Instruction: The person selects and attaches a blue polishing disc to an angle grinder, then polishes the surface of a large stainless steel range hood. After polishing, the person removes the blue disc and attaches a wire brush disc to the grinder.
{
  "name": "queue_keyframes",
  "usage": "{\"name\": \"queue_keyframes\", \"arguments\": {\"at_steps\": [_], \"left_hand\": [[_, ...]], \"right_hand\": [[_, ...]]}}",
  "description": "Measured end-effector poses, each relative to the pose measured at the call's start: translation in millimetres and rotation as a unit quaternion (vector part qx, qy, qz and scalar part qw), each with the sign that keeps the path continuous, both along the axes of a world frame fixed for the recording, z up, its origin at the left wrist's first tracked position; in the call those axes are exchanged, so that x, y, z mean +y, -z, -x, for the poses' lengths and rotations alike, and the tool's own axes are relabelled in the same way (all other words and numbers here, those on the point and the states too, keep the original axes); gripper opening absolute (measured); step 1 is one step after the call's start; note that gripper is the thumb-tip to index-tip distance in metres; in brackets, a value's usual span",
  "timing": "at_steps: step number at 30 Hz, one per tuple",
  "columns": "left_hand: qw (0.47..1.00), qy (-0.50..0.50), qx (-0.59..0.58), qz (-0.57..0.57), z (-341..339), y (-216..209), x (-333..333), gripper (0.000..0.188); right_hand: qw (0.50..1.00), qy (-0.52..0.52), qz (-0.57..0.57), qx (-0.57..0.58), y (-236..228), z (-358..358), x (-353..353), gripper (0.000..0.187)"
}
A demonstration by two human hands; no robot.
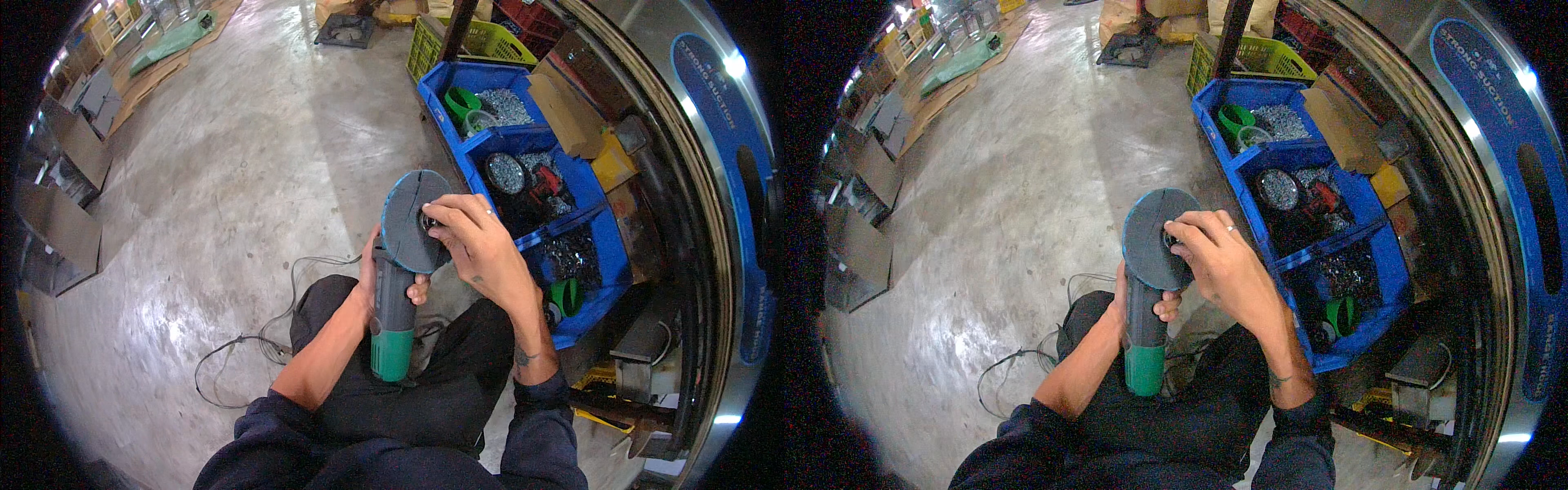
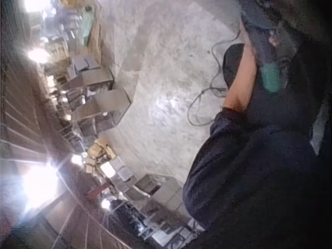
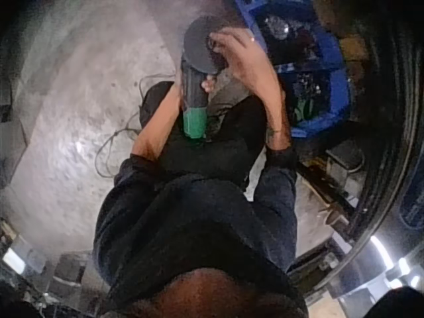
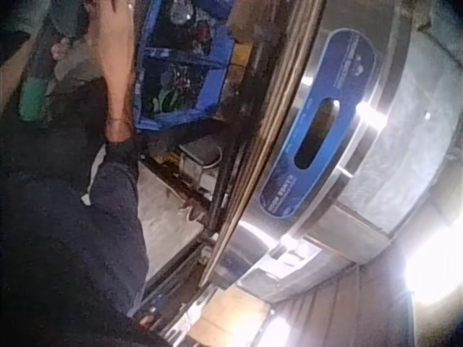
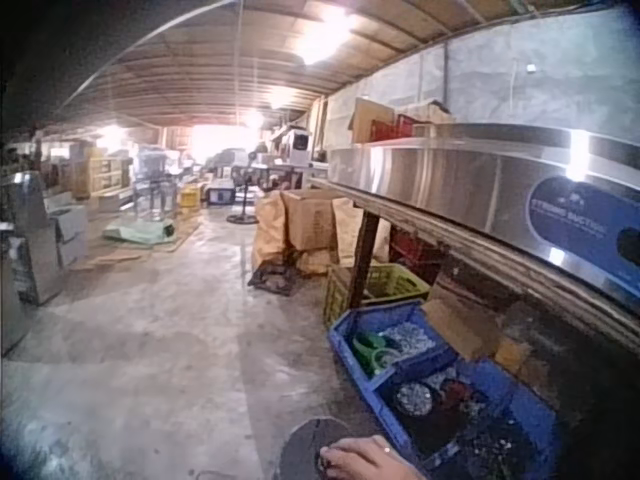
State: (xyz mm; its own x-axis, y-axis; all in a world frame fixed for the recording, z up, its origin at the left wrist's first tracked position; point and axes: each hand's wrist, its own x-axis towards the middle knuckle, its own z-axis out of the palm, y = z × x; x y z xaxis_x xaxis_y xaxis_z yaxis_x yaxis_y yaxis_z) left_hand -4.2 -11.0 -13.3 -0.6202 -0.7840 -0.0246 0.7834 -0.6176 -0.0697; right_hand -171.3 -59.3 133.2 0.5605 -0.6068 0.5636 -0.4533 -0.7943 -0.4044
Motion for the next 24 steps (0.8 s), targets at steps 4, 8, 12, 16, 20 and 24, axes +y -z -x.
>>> {"name": "queue_keyframes", "arguments": {"at_steps": [4, 8, 12, 16, 20, 24], "left_hand": [[1.0, 0.005, 0.007, -0.01, -1, -1, 0, 0.089], [1.0, -0.001, -0.004, 0.003, -1, -5, 1, 0.088], [1.0, 0.011, 0.003, 0.001, 1, -1, -1, 0.087], [1.0, 0.015, 0.0, 0.004, -1, -4, -2, 0.089], [1.0, 0.02, 0.003, 0.008, 3, -2, -1, 0.09], [0.999, 0.018, -0.024, 0.024, 2, -2, 0, 0.089]], "right_hand": [[0.988, 0.095, 0.027, 0.122, 1, 3, 3, 0.023], [0.998, 0.057, 0.029, 0.018, -3, -1, 1, 0.012], [0.979, 0.138, 0.078, 0.129, 0, 3, 5, 0.011], [0.981, 0.167, 0.046, 0.082, -10, 8, 6, 0.012], [0.999, 0.036, 0.029, 0.016, -6, 0, 8, 0.009], [0.963, 0.217, 0.112, 0.11, 2, 6, 7, 0.016]]}}
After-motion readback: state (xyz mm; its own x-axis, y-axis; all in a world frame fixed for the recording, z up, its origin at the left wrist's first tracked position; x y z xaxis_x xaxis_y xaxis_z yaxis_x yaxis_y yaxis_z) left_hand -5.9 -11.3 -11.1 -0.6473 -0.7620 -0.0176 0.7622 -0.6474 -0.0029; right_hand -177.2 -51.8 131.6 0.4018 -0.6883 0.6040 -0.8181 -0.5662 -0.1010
